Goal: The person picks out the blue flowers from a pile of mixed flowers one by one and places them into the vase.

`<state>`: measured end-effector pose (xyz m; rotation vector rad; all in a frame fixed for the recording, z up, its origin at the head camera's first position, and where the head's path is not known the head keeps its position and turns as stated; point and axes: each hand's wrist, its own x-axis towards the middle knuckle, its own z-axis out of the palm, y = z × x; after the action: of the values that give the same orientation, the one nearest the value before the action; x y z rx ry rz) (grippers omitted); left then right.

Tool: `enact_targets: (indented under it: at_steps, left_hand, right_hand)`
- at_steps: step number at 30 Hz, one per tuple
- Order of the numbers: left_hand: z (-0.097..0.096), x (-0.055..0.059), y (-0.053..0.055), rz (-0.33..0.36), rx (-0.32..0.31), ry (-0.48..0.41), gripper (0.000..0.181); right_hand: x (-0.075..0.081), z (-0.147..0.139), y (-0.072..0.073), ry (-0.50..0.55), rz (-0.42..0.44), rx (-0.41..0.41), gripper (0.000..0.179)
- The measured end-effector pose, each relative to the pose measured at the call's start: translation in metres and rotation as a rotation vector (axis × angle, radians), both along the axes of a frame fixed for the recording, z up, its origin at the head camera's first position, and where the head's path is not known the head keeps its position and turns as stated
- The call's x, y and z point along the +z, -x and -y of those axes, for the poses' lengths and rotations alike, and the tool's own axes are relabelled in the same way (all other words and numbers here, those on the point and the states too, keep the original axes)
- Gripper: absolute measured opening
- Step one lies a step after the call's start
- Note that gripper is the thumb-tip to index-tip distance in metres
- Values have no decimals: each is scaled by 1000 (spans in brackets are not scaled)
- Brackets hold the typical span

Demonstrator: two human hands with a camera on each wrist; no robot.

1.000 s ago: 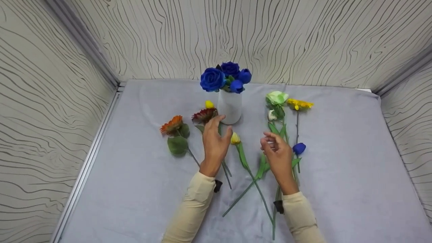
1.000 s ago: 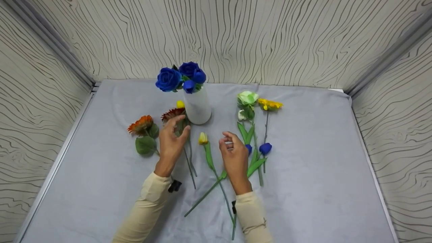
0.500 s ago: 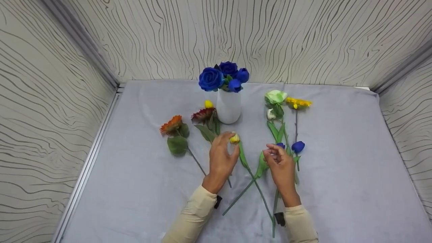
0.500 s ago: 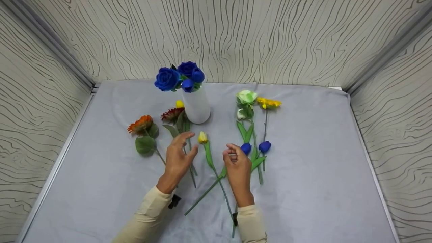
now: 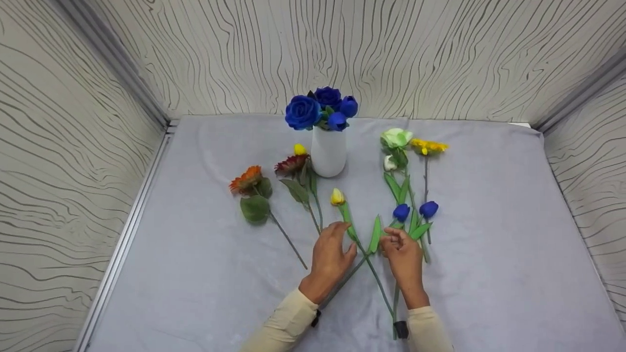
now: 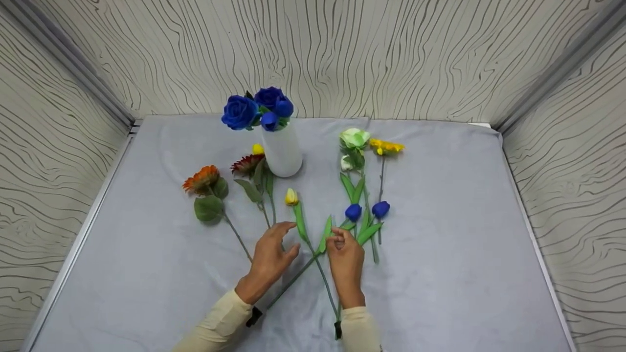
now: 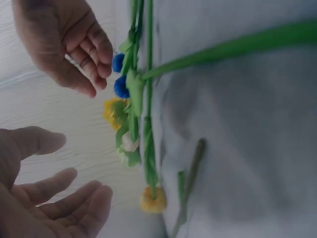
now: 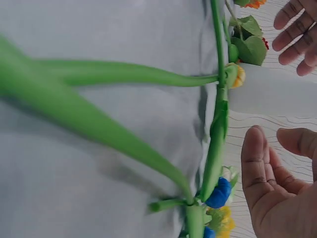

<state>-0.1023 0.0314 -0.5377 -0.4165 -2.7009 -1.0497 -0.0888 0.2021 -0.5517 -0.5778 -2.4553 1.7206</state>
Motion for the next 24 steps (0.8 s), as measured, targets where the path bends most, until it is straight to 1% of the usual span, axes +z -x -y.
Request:
enact_targets:
  at_steps: [4,8,11,14,16,18,21,24]
  left_hand:
    - [-2,-8,-8,62,-18,58,46]
    - [-7,-13,-14,105,-24,139,43]
    - [-10,-17,-17,113,-15,217,38]
    - [-11,-21,-19,106,-16,272,31]
    - [-11,-23,-20,98,-22,292,27]
    - [-11,-25,-20,93,-29,303,26]
    - [-12,-27,-20,95,-32,324,26]
    - [-14,-29,-20,113,-39,345,25]
  right_hand:
    - [-6,0,1,-24,45,0,25]
    - [-10,-2,4,-55,100,2,24]
    - [-10,-2,5,-100,134,10,23]
    - [-10,-2,8,-164,155,0,20]
    - [-11,-3,9,-188,176,-9,19]
    - [-11,-4,9,-178,212,-15,21]
    - [-11,-5,8,-109,265,-2,25]
    - [-11,-5,8,-55,291,17,28]
